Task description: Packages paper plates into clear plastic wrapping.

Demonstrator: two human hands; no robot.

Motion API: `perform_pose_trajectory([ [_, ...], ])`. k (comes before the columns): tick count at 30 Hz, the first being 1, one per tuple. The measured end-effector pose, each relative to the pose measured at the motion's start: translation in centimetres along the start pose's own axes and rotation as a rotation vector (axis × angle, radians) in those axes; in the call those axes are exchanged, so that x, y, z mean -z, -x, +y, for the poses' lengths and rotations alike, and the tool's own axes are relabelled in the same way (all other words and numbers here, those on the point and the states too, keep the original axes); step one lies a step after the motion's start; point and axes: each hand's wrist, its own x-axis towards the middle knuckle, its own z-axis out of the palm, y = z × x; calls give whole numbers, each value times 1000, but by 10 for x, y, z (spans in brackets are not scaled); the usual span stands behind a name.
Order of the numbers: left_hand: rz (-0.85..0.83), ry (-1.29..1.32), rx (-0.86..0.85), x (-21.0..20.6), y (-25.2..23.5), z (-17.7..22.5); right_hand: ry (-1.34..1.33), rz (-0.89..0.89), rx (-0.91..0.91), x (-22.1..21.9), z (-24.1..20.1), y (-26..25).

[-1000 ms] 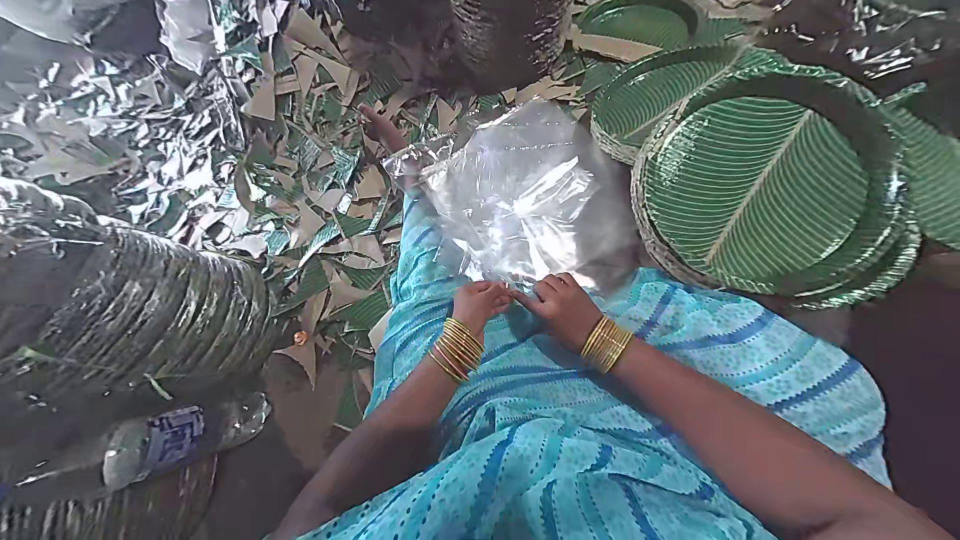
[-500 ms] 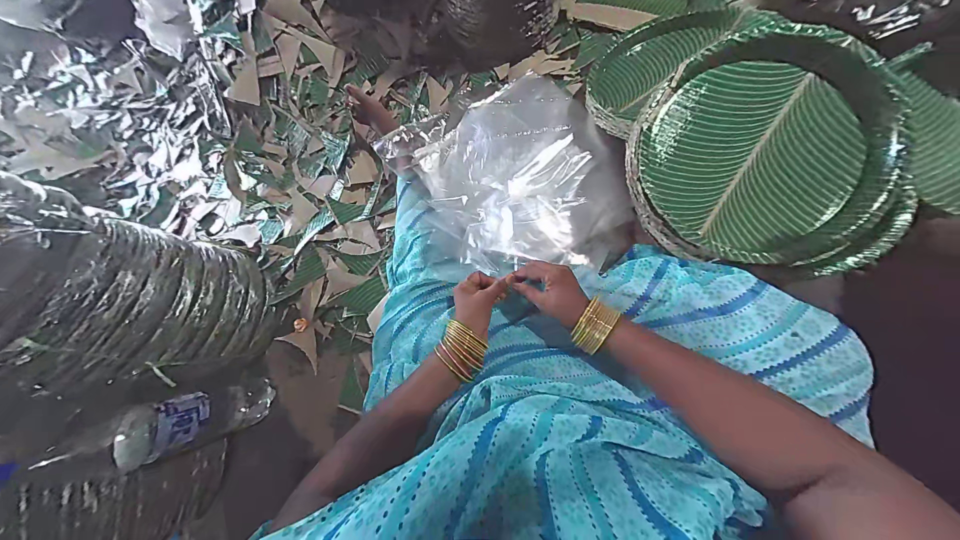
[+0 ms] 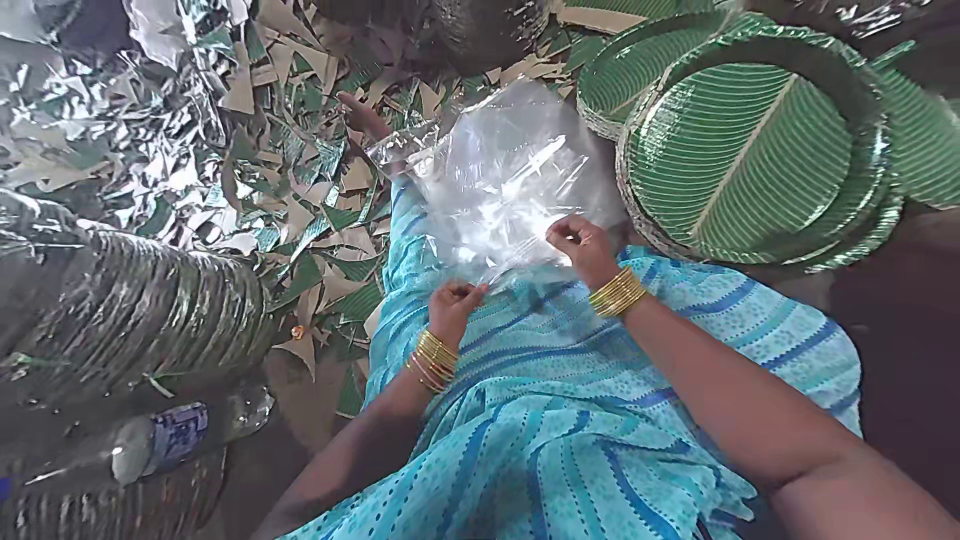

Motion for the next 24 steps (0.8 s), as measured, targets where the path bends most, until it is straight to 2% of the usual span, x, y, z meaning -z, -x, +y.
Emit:
perform_pose_trajectory([
  [3,-7,-201,56,21,11,-1,-114,127,34,16,-1,-9],
  [6,-47,-344,195,34,26,-1,-192,159,78,16,-7,-8],
  [8,15,-319,149,39,39,-3,-164,128,108,13,-11,-1],
  [9,75,-312,25,41,48,-5,-119,108,130,10,-13,3],
  [12,182,-491,-704,43,65,3,28,99,299,-2,-17,16],
  [13,184,-575,-882,40,67,14,62,84,355,-7,-20,21],
  [15,116,-724,-1065,28,64,37,137,51,516,-14,-21,27],
  [17,-11,-894,-1072,14,42,49,242,14,687,-17,-20,27],
  [19,-119,-1086,-934,3,15,55,375,-17,777,-12,-22,31],
  [21,-135,-1158,-804,-2,-6,62,507,24,784,-5,-24,36],
  [24,-70,-1153,-883,0,-12,79,618,181,773,-4,-21,40],
])
